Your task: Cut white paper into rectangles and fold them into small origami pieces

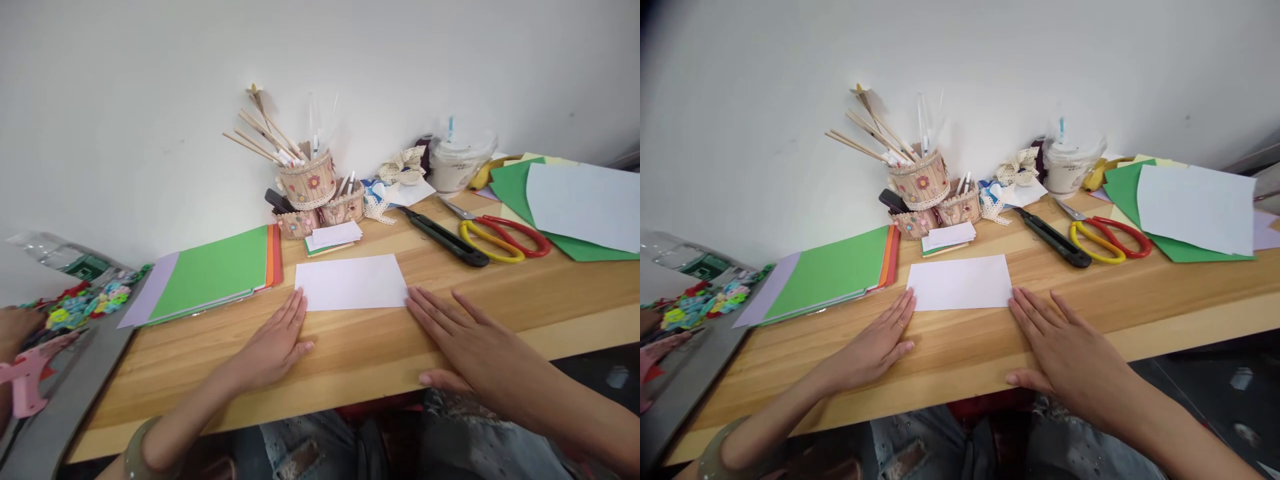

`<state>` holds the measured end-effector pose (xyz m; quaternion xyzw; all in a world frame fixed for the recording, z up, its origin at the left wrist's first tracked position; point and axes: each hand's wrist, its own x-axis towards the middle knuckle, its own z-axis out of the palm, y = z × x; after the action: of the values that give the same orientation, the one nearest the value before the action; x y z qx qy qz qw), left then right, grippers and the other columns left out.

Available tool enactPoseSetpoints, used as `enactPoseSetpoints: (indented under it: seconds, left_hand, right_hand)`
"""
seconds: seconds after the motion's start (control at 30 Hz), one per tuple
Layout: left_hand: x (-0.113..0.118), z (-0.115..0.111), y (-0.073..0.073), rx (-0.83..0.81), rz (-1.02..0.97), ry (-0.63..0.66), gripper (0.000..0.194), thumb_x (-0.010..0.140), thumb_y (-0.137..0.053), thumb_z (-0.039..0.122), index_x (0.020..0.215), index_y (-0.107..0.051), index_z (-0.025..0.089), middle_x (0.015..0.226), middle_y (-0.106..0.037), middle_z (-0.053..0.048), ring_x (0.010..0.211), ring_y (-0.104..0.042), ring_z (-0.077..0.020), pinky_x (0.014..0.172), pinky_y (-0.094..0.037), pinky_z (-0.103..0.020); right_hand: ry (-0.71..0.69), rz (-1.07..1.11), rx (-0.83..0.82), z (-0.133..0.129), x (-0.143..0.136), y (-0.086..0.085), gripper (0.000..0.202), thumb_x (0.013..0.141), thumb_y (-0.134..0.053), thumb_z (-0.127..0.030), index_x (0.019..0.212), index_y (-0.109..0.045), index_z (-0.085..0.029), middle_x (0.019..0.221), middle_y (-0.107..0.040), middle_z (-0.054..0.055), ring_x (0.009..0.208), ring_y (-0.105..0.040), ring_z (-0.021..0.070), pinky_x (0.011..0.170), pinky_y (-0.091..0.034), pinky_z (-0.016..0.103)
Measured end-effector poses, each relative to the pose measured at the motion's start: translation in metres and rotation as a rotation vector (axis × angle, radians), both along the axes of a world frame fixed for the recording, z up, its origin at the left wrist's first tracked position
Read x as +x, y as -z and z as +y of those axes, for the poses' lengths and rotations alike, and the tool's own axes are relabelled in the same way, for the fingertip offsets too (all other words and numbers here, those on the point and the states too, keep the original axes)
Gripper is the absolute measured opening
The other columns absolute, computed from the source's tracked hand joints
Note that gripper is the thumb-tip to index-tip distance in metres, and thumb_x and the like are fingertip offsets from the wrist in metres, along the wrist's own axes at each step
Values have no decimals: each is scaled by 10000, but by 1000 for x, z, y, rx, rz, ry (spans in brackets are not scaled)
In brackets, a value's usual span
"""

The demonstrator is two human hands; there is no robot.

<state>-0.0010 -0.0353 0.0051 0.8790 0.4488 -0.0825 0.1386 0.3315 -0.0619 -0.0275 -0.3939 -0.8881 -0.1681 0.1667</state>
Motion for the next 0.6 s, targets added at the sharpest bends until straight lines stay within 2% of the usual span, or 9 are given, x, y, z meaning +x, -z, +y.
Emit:
enactPoseSetpoints:
  seconds: [0.07, 0.13, 0.27, 0.33, 0.43, 0.6]
  left_hand:
    - [0, 0, 1, -3, -3, 3, 667, 963, -212, 457, 1430, 113, 108, 1495, 127, -150, 1372, 97, -234, 1122, -127, -444]
    - [-1, 1, 2, -5, -9, 14, 678, 959, -224, 464, 1431, 100, 100, 1493, 130, -160, 1369, 110, -240, 1119, -125, -449]
    - [-4, 2, 4, 17, -34, 47, 650, 962, -244, 447, 1440, 68, 134, 1496, 126, -155, 1366, 117, -247, 1113, -132, -467]
    - [-4, 2, 4, 22, -33, 56, 638, 966, -244, 434, 1442, 56, 134, 1496, 122, -159, 1367, 117, -246, 1112, -134, -467]
    - [-5, 2, 3, 17, -11, 41, 644, 964, -239, 442, 1442, 43, 114, 1495, 115, -166, 1370, 107, -241, 1113, -135, -453]
    - [-6, 2, 3, 43, -4, 60, 649, 962, -242, 457, 1444, 32, 121, 1500, 78, -156, 1376, 70, -240, 1110, -163, -445]
  right_hand:
    - [33, 11, 8, 1, -10, -7, 852, 837, -259, -687, 1349, -360, -14, 1286, -495, 242, 1243, -412, 314, 990, -312, 516]
    - [55, 24, -21, 5, -34, -14, 831, 849, -233, -676, 1276, -459, 0, 1300, -478, 245, 1276, -364, 308, 1021, -286, 505]
    - [-126, 81, -170, 19, -95, -18, 882, 817, -228, -713, 1265, -470, 6, 1349, -438, 196, 1291, -352, 258, 1060, -283, 452]
    - [-182, 85, -216, 23, -108, -12, 844, 827, -257, -696, 1243, -498, -2, 1317, -479, 194, 1265, -394, 248, 1060, -294, 425]
    - [-178, 95, -219, 23, -90, -4, 720, 874, -303, -619, 1263, -489, -42, 1321, -486, 173, 1255, -410, 235, 1073, -266, 419]
    - [-81, 28, -76, 10, -11, -5, 583, 922, -345, -485, 1296, -442, -49, 1296, -515, 169, 1224, -448, 236, 1066, -246, 452]
